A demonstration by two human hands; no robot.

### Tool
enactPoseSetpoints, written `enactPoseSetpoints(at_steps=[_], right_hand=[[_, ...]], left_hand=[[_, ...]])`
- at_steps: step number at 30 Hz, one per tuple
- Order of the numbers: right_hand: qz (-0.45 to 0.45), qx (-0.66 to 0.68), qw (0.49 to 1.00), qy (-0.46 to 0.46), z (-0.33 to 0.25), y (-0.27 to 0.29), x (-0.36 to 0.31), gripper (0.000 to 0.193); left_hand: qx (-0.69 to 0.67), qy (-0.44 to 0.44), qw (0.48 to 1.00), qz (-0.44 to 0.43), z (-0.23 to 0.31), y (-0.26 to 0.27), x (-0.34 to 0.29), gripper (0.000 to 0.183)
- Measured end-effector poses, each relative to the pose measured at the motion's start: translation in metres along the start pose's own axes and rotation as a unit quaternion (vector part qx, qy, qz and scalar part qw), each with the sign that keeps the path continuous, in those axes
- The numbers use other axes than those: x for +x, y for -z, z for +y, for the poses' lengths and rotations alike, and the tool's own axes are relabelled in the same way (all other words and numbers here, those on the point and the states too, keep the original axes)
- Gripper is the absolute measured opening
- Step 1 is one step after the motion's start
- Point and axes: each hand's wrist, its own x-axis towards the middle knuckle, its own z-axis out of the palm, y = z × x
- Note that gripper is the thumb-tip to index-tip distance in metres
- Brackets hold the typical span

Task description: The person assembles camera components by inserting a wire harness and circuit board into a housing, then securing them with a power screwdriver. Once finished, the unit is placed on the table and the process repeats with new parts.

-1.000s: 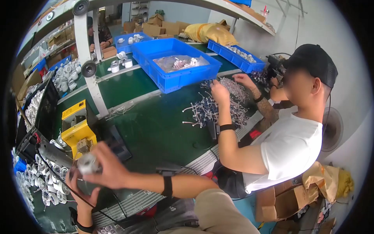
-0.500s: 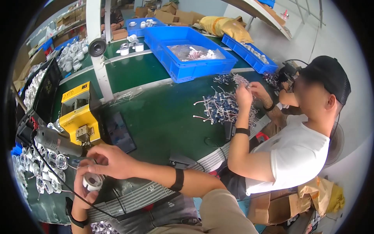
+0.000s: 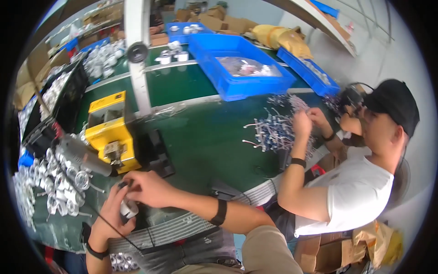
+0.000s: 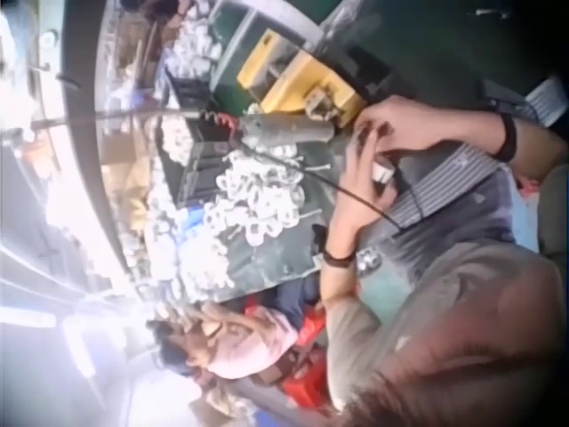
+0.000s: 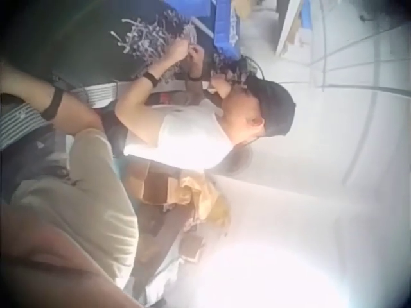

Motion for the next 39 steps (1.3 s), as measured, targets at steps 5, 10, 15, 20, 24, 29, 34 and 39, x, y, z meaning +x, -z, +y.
enactPoseSetpoints(at_steps=[5, 10, 15, 20, 24, 29, 34, 39], right_hand=[[0.048, 0.097, 0.994, -0.001, 0.005, 0.007, -0.005, 0.064], [0.0, 0.178, 0.984, 0.008, -0.004, 0.02, -0.007, 0.03], [0.029, 0.158, 0.986, 0.032, -0.009, 0.016, -0.004, 0.017], [0.128, -0.143, 0.972, 0.136, -0.019, 0.018, -0.008, 0.014], [0.095, -0.096, 0.956, 0.262, -0.01, 0.018, -0.005, 0.008], [0.073, 0.057, 0.991, 0.092, -0.007, 0.006, -0.008, 0.011], [0.019, -0.009, 0.993, 0.117, -0.002, 0.004, -0.006, 0.015], [0.024, -0.133, 0.979, 0.153, -0.002, -0.001, -0.005, 0.014]], left_hand=[[-0.086, -0.01, 0.996, 0.03, -0.009, -0.003, 0.013, 0.089], [-0.357, 0.071, 0.928, 0.076, -0.015, -0.003, 0.005, 0.088], [-0.504, 0.073, 0.859, 0.059, -0.023, 0.0, 0.004, 0.083], [-0.566, 0.066, 0.822, -0.002, -0.032, 0.003, 0.005, 0.061], [-0.718, 0.113, 0.685, 0.043, -0.031, -0.004, 0.006, 0.056], [-0.74, 0.156, 0.654, -0.007, -0.034, -0.002, 0.007, 0.048], [-0.712, 0.192, 0.674, 0.039, -0.035, -0.005, 0.009, 0.049], [-0.701, 0.218, 0.677, 0.055, -0.03, -0.01, 0.011, 0.054]])
